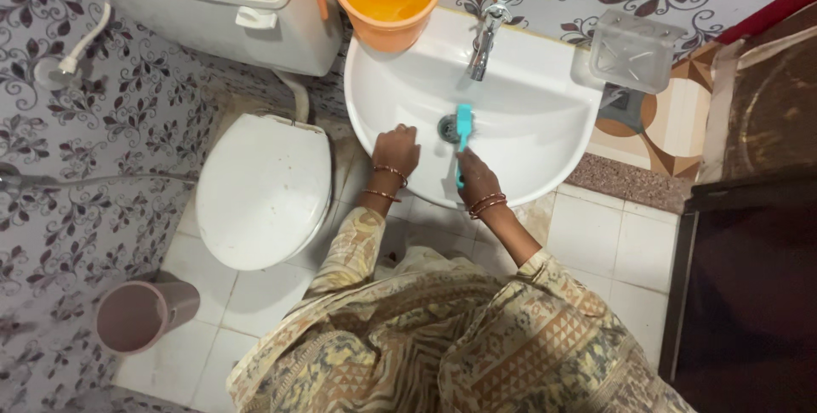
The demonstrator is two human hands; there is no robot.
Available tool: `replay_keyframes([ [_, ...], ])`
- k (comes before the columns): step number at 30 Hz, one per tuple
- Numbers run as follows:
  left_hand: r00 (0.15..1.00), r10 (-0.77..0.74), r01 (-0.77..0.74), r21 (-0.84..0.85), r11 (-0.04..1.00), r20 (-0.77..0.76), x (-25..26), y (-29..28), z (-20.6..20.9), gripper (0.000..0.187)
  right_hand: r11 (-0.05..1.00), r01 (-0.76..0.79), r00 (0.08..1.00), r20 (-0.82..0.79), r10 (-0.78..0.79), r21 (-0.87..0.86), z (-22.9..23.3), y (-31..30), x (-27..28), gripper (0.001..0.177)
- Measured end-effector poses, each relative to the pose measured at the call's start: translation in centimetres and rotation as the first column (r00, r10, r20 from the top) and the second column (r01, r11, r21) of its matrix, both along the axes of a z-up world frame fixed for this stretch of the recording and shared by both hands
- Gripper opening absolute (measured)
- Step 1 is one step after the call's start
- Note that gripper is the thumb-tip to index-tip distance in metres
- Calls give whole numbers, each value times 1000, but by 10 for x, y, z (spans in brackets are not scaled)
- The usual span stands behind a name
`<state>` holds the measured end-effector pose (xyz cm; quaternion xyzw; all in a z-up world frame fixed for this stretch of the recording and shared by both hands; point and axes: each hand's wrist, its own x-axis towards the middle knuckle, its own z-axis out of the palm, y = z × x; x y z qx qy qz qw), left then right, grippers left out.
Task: The person scrubs the interior of a white bathroom sink using a blue scrubbing brush. The person repeatedly scrubs the basin and the area around the drain while water runs from the faucet.
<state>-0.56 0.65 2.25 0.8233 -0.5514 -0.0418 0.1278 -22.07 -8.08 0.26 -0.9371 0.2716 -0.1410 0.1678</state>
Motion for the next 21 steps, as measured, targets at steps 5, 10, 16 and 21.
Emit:
replay_keyframes([
  [5, 909, -393, 321, -369, 872, -137, -27, 10, 10, 47, 883, 261, 939, 109, -326, 391, -1, 13, 30, 60],
  [10, 776, -392, 107, -509, 854, -494, -50, 1, -3, 53, 646, 312, 890, 23, -455, 696, -19, 7, 42, 77],
  [16, 679, -310, -66, -477, 877, -665, -33, -12, -18, 32, 852, 263, 958, -21, -285, 453, -24, -8, 11, 64],
  [21, 761, -333, 33, -479, 877, -557, -40, -9, -7, 42, 910, 399, 820, -489, -298, 115, 2, -29, -27, 51],
])
